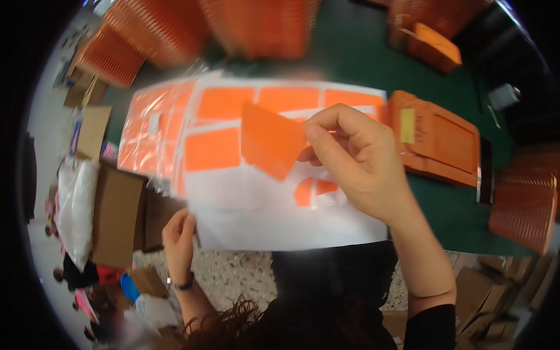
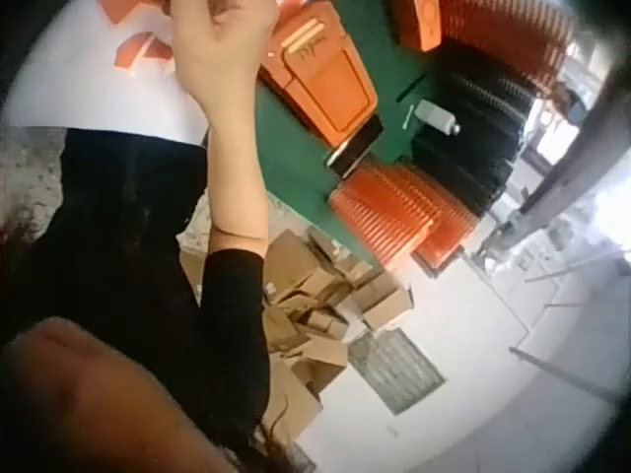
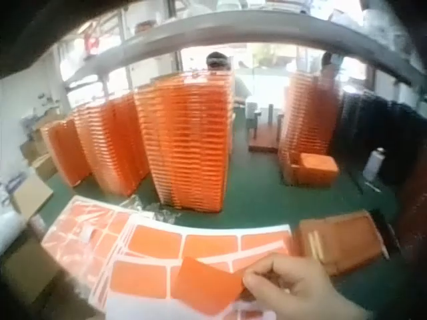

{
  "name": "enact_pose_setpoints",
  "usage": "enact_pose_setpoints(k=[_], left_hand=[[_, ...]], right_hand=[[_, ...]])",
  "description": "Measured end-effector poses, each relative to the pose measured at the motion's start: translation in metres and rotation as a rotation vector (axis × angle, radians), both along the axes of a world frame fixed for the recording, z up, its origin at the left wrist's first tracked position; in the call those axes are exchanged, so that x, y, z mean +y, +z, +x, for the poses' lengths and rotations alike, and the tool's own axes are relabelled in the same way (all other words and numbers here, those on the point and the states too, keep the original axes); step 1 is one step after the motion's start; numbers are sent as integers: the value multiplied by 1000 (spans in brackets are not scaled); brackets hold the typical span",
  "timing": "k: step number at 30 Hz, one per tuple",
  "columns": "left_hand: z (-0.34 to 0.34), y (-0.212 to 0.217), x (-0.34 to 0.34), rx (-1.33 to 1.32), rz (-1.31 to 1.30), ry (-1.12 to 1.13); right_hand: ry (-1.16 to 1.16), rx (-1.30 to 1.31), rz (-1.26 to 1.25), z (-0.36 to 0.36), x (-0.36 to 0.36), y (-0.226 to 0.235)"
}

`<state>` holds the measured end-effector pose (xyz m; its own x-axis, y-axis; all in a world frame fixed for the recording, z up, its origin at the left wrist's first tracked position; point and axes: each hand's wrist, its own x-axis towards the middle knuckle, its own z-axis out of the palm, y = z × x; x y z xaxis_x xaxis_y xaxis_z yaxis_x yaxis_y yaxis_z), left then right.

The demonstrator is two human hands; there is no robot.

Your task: Applying orange adhesive labels to transparent phone cases using a registration jig.

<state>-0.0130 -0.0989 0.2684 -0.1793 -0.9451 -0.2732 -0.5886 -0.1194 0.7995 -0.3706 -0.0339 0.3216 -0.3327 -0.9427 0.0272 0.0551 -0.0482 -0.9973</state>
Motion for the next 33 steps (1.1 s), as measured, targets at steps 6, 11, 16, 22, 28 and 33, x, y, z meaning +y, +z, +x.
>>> enact_pose_setpoints(k=[6,11,16,22,28,33], left_hand=[[-104,62,8,124,-695,-245],[-190,90,12,243,-351,-540],[-221,83,14,462,-58,-470],[-259,79,18,587,-67,-526],[-305,77,16,628,-51,-591],[-341,76,19,628,-13,-672]], right_hand=[[232,790,-206,-61,6,68],[261,1043,-294,-74,6,77],[332,194,-37,-108,37,83],[-7,763,-257,-144,69,37],[-137,808,-197,-168,86,44],[-185,1070,-207,-207,92,47]])
